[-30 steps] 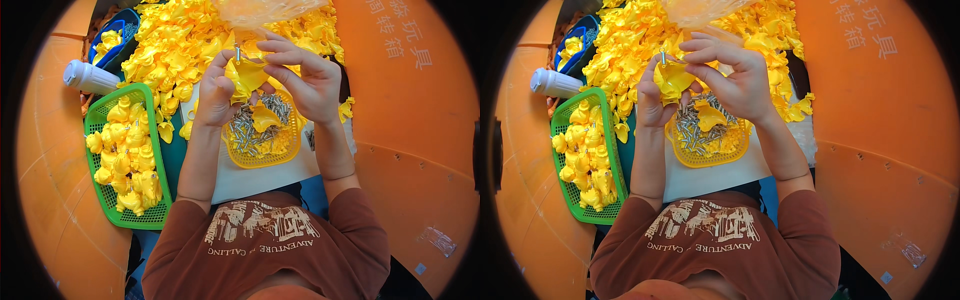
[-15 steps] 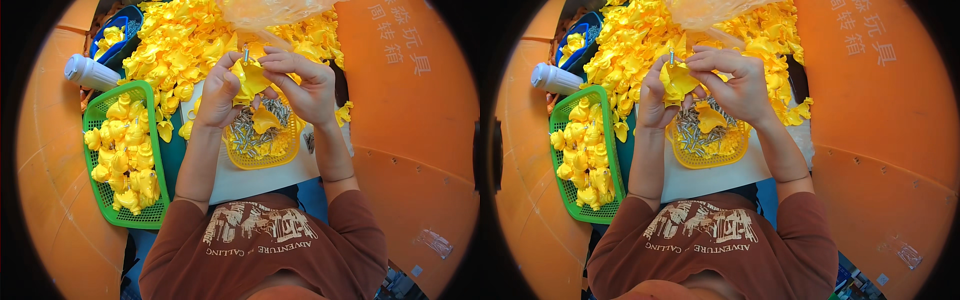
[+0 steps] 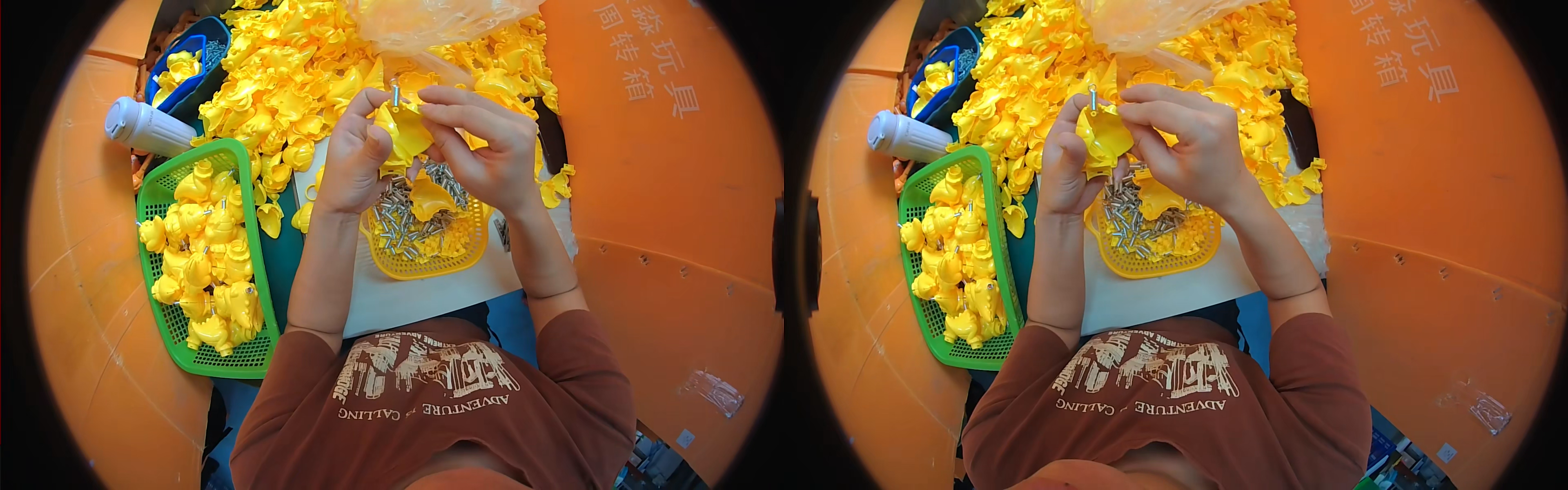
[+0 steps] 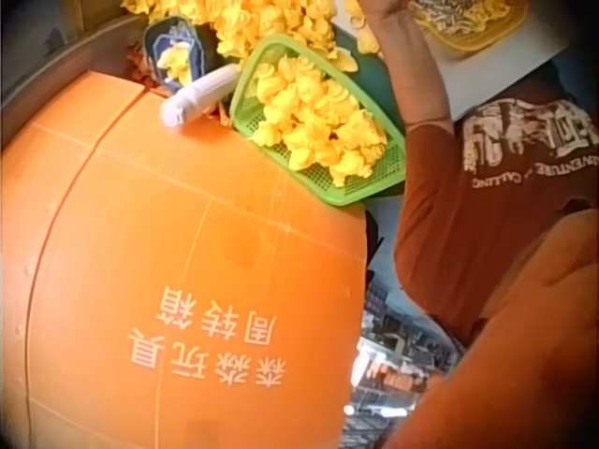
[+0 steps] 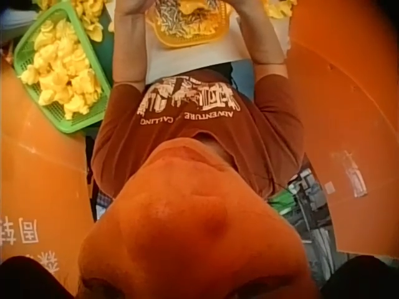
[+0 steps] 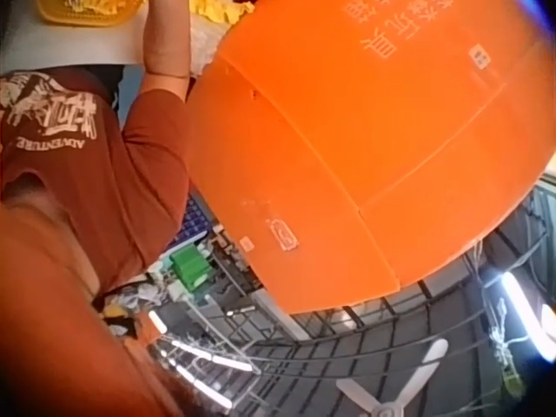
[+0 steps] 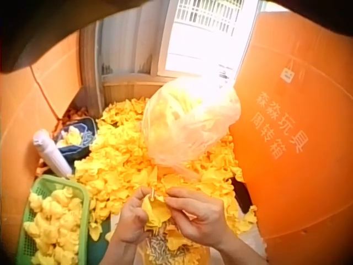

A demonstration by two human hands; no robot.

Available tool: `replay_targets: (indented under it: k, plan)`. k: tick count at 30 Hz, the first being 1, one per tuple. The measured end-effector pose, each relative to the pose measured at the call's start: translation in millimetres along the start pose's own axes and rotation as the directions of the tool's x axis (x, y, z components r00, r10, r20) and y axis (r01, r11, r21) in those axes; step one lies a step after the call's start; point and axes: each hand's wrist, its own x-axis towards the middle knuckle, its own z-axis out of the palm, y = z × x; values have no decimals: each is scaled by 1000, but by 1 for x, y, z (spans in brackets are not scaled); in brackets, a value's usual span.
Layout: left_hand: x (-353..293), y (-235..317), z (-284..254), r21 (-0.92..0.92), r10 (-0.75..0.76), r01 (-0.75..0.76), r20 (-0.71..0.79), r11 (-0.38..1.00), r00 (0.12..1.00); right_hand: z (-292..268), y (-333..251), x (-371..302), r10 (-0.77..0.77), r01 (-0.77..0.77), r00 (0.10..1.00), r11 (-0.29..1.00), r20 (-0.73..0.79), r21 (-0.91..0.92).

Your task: The recorder is assembling small yellow plastic toys by inserting a component into the shell and then placing the finished product into a basket.

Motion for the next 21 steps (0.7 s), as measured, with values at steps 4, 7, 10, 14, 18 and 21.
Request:
replay_targets:
  k: [4, 7, 10, 14, 18, 21]
  plan:
    - [5, -2, -8, -152, -40, 51, 70, 987, 997, -3, 8, -1, 129, -137, 990, 971, 52, 197]
    - [7, -3, 4, -15, 1, 0, 73, 1000, 997, -7, 28, 3, 308, -339, 941, 847, 140, 409]
    - [6, -5, -2, 39, -61, 59, 54, 997, 997, 2, 35, -5, 411, -424, 900, 757, 143, 497]
    - [10, -11, 1, -28, -142, 141, -25, 990, 990, 7, 49, -20, 424, -413, 899, 736, 110, 537]
    - [12, -11, -1, -97, -155, 144, -115, 985, 981, -28, 49, -50, 520, -405, 823, 820, -229, 405]
    - [14, -4, -16, -154, -161, 133, -187, 979, 969, -80, 53, -91, 569, -587, 810, 791, -144, -173]
